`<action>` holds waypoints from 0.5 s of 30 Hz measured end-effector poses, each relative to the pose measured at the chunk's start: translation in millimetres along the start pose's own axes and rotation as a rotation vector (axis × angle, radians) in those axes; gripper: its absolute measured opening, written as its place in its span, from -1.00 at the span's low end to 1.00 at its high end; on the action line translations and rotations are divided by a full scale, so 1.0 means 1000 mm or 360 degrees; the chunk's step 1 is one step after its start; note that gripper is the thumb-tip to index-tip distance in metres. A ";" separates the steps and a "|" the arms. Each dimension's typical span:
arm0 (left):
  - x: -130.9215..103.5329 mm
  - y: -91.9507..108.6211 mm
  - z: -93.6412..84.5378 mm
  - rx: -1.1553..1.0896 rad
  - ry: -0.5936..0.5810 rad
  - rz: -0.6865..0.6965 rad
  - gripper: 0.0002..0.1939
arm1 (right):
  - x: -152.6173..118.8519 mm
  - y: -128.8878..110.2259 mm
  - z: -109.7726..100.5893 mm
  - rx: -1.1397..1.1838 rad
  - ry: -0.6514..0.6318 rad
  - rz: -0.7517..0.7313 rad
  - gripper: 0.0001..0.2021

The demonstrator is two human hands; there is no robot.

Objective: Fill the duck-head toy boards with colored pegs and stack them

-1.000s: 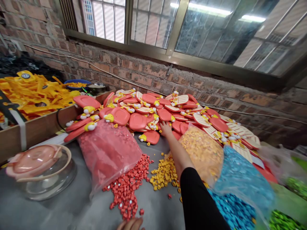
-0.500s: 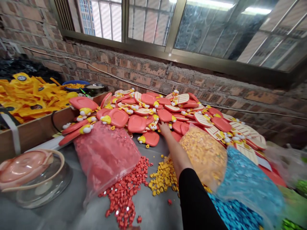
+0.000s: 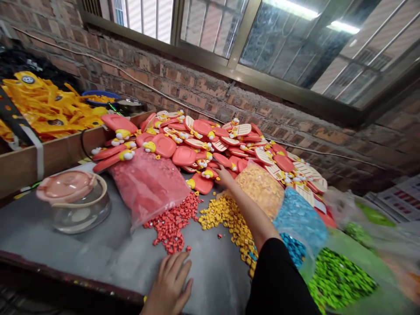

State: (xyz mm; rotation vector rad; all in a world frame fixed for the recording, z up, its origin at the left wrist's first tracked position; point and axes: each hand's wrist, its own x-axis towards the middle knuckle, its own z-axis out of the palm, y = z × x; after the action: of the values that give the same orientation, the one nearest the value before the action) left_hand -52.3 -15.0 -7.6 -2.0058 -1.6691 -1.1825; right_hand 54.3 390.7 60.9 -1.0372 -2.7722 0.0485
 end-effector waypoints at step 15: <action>-0.012 -0.001 0.001 -0.0105 -0.0276 -0.0092 -0.72 | -0.095 -0.047 -0.044 0.0855 0.0649 -0.0061 -0.66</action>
State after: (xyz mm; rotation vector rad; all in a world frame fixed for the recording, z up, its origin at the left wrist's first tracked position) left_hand -52.9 -22.1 -17.6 -2.1693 -1.8022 -1.1247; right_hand 102.0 291.6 93.7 -0.7488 -2.2231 0.4878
